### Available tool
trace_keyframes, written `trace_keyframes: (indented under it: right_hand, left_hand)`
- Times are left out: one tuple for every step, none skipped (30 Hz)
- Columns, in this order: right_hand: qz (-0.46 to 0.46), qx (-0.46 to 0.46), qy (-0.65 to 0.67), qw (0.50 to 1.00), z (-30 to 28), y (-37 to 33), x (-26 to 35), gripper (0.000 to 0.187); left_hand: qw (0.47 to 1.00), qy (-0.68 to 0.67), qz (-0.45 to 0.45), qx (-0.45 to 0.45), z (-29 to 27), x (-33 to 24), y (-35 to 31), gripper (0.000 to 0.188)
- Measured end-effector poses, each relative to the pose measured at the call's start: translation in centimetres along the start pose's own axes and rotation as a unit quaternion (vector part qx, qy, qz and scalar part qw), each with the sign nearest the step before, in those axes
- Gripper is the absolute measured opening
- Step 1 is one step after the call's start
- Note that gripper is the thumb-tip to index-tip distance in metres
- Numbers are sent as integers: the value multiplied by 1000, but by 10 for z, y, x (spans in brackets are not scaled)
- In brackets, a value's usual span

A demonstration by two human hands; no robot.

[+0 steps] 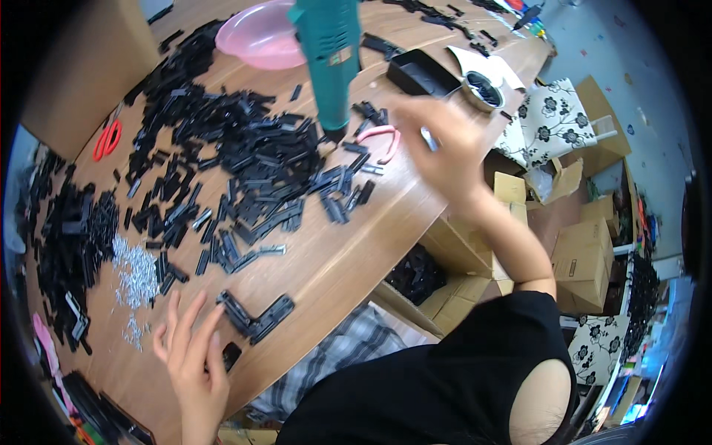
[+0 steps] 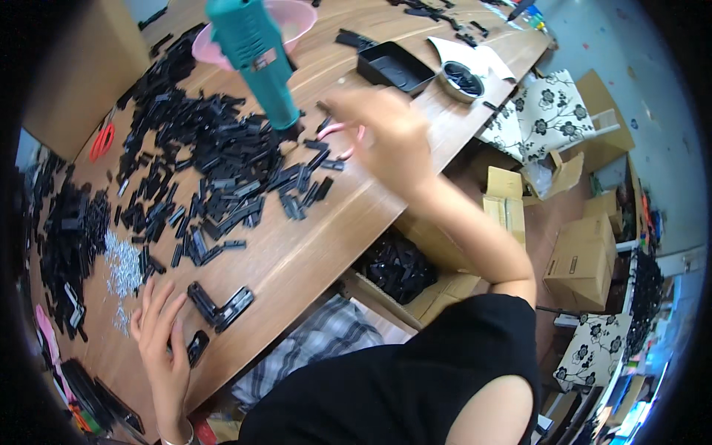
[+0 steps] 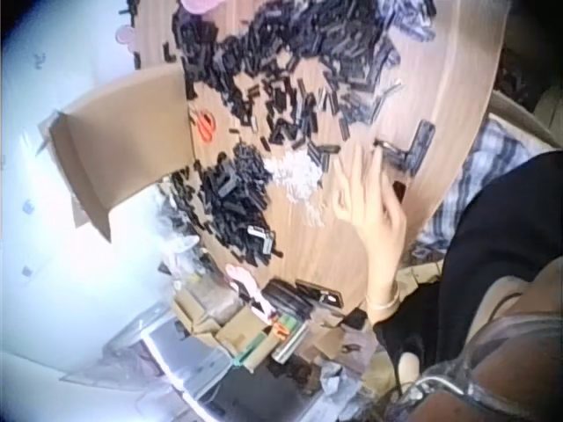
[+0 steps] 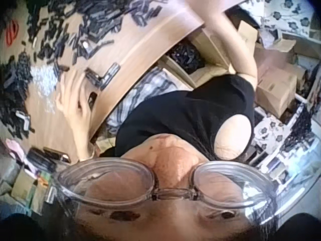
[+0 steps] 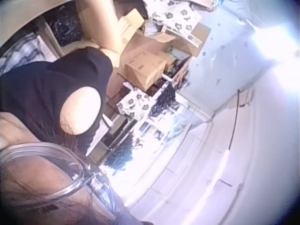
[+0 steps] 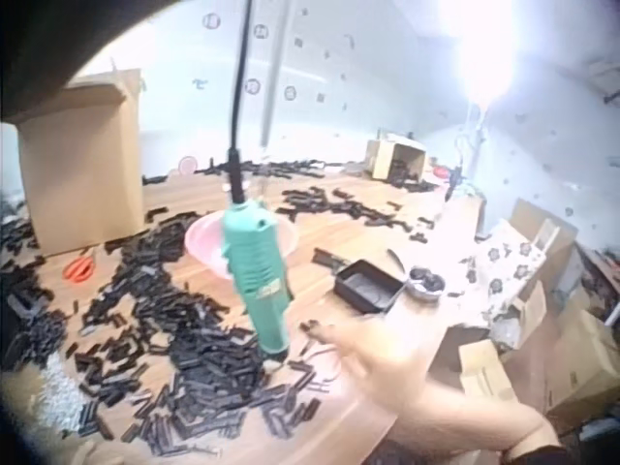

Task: The person assembles small black metal hardware components on a wooden table. They pick up parts, align them, and use a green power drill to fasten screws. The person also sorts through a pile of screws and places finished units into a metal container.

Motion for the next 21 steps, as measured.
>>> trace_keyframes:
  right_hand:
    - [31, -12, -48, 998, -17, 1, -36, 33]
    - [142, -1, -63, 988, -46, -4, -80, 30]
    - [178, -9, -159, 971, -74, -13, -125, 23]
    - [202, 3, -208, 957, -98, -22, -168, 20]
    - [223, 15, -253, 941, -114, -28, -202, 18]
    - [237, 40, -245, 939, -117, -30, -226, 17]
    - [253, 66, -238, 936, -120, -35, -246, 16]
    - [271, 92, -235, 929, -123, -43, -264, 15]
    - [263, 116, -236, 928, -123, -52, -279, 16]
    - [270, 141, -245, 920, -112, -54, -283, 17]
    - [277, 165, -255, 912, -101, -54, -285, 18]
    - [293, 201, -254, 899, -94, -58, -294, 19]
    - [310, 194, -252, 896, -88, -62, -299, 19]
    - [309, 191, -251, 897, -88, -64, -302, 19]
    - [308, 188, -250, 899, -88, -65, -305, 19]
    - [325, 167, -228, 903, -89, -64, -300, 19]
    - [344, 145, -210, 904, -96, -64, -290, 20]
    - [361, 123, -193, 904, -103, -65, -279, 20]
    - [389, 83, -77, 914, -100, -62, -273, 22]
    - [413, 46, 33, 909, -101, -63, -266, 23]
    - [431, 8, 143, 891, -102, -63, -257, 24]
  left_hand:
    - [1000, 1, -13, -5, -1, 9, -5, 33]
    - [1000, -8, -5, -5, 0, 10, -3, 32]
    - [1000, -12, -2, -6, -2, 9, -4, 31]
    - [1000, -13, -4, -9, -5, 7, -3, 30]
    - [1000, -9, -4, -10, -8, 6, -2, 30]
    - [1000, -3, -7, -12, -10, 6, -3, 30]
    - [1000, 3, -8, -12, -10, 4, -1, 29]
    - [1000, 1, 2, -11, -8, 0, 3, 29]
    - [1000, -3, 13, -9, -6, -4, 8, 29]
    - [1000, -2, 14, -10, -6, -8, 9, 29]
    - [1000, 4, 16, -9, -6, -12, 10, 29]
    - [1000, 10, 19, -8, -6, -15, 11, 29]
    - [1000, 17, 22, -6, -6, -18, 11, 29]
    - [1000, 13, 23, -9, -7, -21, 11, 29]
    - [1000, 9, 25, -13, -8, -24, 11, 29]
    - [1000, 5, 26, -16, -8, -25, 10, 29]
    - [1000, 3, 25, -15, -7, -25, 11, 29]
    - [1000, 2, 25, -15, -5, -23, 11, 29]
    - [1000, 6, 17, -22, -9, -23, 7, 29]
    - [1000, 0, 16, -21, -9, -22, 6, 29]
    - [1000, -6, 15, -21, -8, -21, 6, 29]
Point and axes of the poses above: each hand's wrist, its own y-axis towards the middle knuckle, its own z-axis out of the palm, x = y × z, the point moved 5 cm from there along y, towards the middle knuckle, and after that the axes turned 5 degrees about -z, right-handed, at the moved point
